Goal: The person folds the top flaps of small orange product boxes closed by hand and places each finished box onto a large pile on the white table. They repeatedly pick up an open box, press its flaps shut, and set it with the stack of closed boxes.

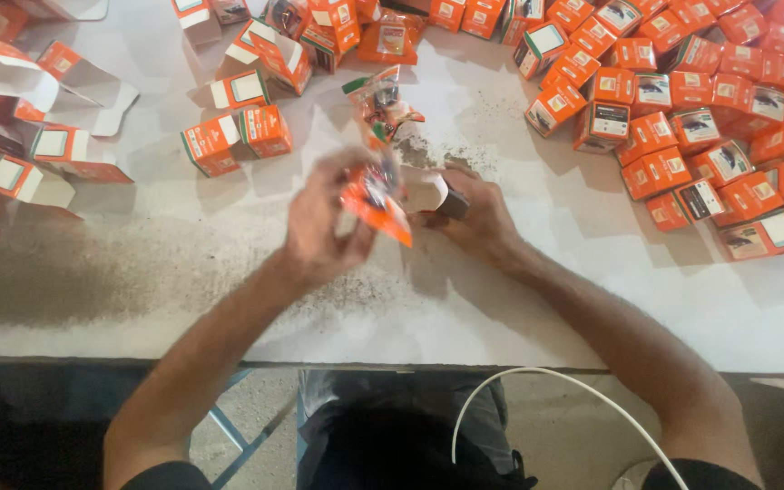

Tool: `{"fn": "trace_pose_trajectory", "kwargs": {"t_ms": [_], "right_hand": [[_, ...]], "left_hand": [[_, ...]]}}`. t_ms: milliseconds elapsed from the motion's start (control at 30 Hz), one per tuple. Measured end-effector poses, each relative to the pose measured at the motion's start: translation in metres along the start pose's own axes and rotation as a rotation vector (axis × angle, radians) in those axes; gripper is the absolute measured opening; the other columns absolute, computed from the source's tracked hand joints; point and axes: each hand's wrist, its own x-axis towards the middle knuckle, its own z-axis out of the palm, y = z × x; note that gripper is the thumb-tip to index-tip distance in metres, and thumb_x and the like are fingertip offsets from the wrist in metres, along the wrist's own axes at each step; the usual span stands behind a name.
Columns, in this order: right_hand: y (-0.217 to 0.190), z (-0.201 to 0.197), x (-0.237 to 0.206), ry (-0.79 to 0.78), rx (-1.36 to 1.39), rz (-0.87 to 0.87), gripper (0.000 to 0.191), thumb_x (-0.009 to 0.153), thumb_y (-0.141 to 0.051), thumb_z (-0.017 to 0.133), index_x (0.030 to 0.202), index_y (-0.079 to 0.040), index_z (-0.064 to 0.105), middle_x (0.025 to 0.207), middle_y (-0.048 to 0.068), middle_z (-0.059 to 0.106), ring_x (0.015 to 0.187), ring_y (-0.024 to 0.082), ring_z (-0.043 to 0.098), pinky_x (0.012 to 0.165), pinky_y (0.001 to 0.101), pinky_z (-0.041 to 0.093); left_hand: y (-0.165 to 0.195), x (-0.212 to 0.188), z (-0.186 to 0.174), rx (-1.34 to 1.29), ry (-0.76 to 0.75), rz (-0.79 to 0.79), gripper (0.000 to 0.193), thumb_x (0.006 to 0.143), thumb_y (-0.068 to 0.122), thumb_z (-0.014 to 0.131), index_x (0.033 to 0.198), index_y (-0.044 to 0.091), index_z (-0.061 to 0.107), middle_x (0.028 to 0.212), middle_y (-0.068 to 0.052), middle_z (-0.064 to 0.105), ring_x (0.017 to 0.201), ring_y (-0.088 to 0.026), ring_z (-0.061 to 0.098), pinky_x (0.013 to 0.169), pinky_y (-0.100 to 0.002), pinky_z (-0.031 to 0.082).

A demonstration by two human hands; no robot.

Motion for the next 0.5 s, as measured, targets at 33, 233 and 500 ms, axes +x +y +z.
{"fn": "trace_pose_trajectory", "kwargs": {"t_ms": [33,233,500], "right_hand": [[0.0,0.0,0.001,0.012,-0.046,-0.053,0.041,0.077,-0.009,0.089,0.114,-0.003,0.07,0.114,0.011,0.074,0.107,0.029,0.07,0.095,0.0348,0.057],[-0.004,-0.009,0.001,-0.027,-0.036,0.01,0.056,0.076,-0.006,0.081,0.128,-0.001,0.061,0.123,0.017,0.068,0.116,0.034,0.068,0.097,0.0391,0.055],[-0.017,-0.014,0.002,-0.057,-0.057,-0.055,0.053,0.078,-0.003,0.079,0.128,-0.002,0.061,0.125,0.019,0.066,0.119,0.039,0.064,0.1,0.0447,0.053]], "left_hand": [[0.005,-0.001,0.007,0.038,-0.037,0.155,0.028,0.09,-0.007,0.067,0.112,-0.007,0.05,0.123,-0.028,0.06,0.114,-0.044,0.069,0.099,-0.048,0.062],[0.002,0.001,0.035,0.276,-0.259,0.184,0.055,0.081,0.002,0.078,0.132,0.001,0.059,0.129,-0.017,0.064,0.138,-0.045,0.053,0.12,-0.063,0.039],[0.006,-0.008,0.035,0.297,-0.325,-0.006,0.063,0.088,0.041,0.077,0.134,0.001,0.064,0.146,-0.028,0.038,0.144,-0.056,0.022,0.116,-0.075,0.015]]}}
